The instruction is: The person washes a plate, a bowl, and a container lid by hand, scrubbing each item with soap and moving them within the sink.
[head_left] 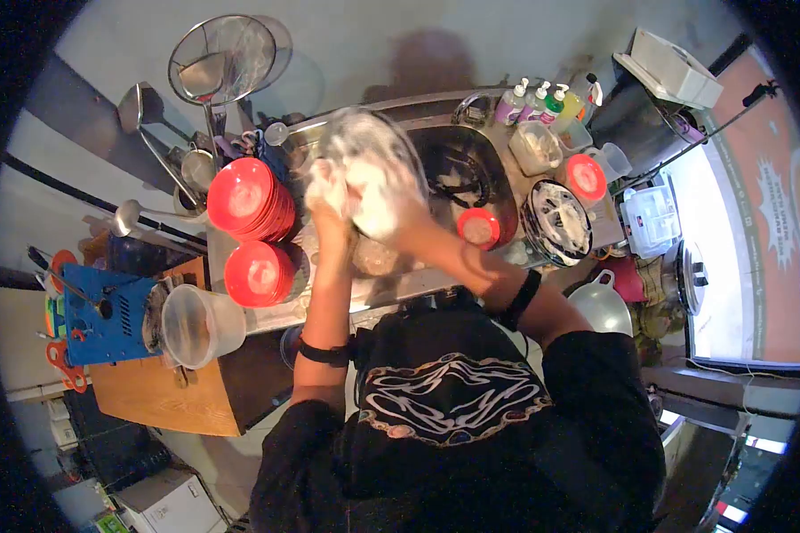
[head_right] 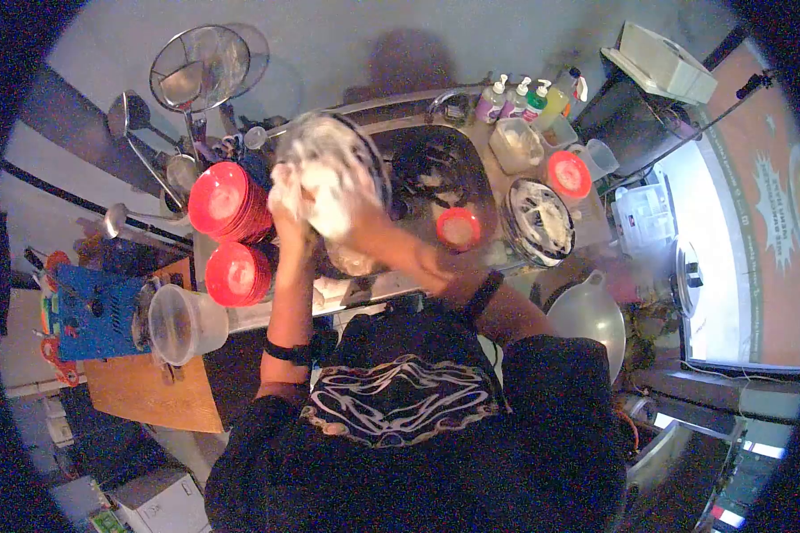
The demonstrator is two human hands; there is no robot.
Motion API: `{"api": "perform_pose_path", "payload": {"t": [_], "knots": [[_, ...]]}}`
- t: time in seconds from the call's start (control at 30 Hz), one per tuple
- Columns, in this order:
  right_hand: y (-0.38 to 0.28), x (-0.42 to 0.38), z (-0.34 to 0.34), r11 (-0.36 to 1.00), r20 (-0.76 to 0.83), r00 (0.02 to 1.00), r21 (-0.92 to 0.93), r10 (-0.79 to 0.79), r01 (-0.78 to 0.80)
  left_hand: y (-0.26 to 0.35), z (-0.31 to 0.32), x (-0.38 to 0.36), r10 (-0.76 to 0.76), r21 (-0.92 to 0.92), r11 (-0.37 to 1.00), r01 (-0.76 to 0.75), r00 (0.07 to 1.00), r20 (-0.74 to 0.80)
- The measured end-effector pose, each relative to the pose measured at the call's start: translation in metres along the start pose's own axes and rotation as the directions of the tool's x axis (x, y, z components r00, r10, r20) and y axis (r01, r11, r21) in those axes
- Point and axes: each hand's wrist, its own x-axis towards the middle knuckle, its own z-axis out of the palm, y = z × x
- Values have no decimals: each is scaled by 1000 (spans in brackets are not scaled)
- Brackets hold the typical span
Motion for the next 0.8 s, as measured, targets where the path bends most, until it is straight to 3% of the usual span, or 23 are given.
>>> {"api": "perform_pose_path", "payload": {"t": [0.03, 0.07, 0.1, 0.13, 0.17, 0.23, 0.27, 0.3, 0.33, 0.37, 0.4, 0.43, 0.5, 0.53, 0.57, 0.6, 0.63, 0.67, 0.7, 0.73, 0.77, 0.8], "knots": [[-3, -13, 4, 997, 13, 1000, 77, -12, 11, 1, -4, 5, 5, 2, 1000, -5, 1000, 3], [-5, -20, -6, 997, 6, 1000, 75, -13, 13, 2, -9, 11, -179, -252, 956, 148, 978, -104], [-3, -27, -23, 998, 163, 985, 27, -65, 62, 2, -16, 19, -376, -501, 827, 254, 913, -158], [-1, -31, -35, 994, 320, 942, -12, -102, 112, -34, -30, 30, -339, -537, 816, 216, 930, -140], [2, -27, -40, 994, 316, 944, -14, -96, 106, -22, -30, 27, -342, -546, 814, 200, 924, -171], [19, -10, -47, 953, 376, 921, 225, 107, -202, -14, -25, 24, -309, -500, 847, 177, 931, -193], [22, 2, -40, 615, 423, 809, 528, 408, -586, -1, -18, 16, -227, -316, 937, 152, 950, -215], [19, 7, -33, 825, -107, 897, 451, 429, -341, 10, -11, 9, -137, -121, 986, 113, 966, -220], [27, 13, -28, 873, -140, 882, 276, 450, -402, 9, -6, 8, -107, -73, 993, 98, 986, -130], [40, 21, -22, 885, -179, 866, 94, 467, -457, -33, -5, 20, -27, 217, 975, 39, 998, -54], [39, 32, -17, 913, -325, 857, 58, 400, -404, -16, 2, 12, 105, 351, 930, -108, 994, 30], [37, 33, -18, 911, -332, 853, 55, 404, -410, 1, 12, -1, 221, 464, 848, -256, 967, 130], [13, 52, -49, 928, -89, 933, 173, 348, -330, 2, 21, -6, 255, 502, 813, -296, 955, 150], [18, 56, -54, 971, 35, 986, 172, 160, -164, 4, 20, -7, 413, 384, 804, -455, 891, 189], [17, 53, -56, 993, -64, 998, 118, 13, -5, 6, 18, -8, 561, 257, 760, -597, 802, 204], [28, 49, -53, 992, -27, 1000, 125, 11, -7, 9, 12, -7, 520, 305, 753, -583, 811, 267], [42, 48, -51, 991, 11, 1000, 134, 7, -9, -5, 10, 0, 579, 383, 665, -641, 766, 278], [49, 62, -60, 880, 163, 935, 320, 314, -351, 12, 11, -5, 342, 412, 800, -437, 895, 286], [50, 72, -70, 626, 359, 760, 430, 542, -650, 29, 11, -11, 77, 445, 872, -203, 955, 285], [44, 64, -45, 683, -12, 742, 402, 670, -610, 20, 10, -12, 77, 446, 871, -206, 954, 290], [30, 65, -55, 680, -19, 738, 405, 675, -611, 2, 7, -9, 329, 540, 685, -490, 868, 371], [11, 73, -72, 896, -128, 909, 272, 396, -352, -7, 6, -6, 528, 582, 408, -703, 702, 478]]}}
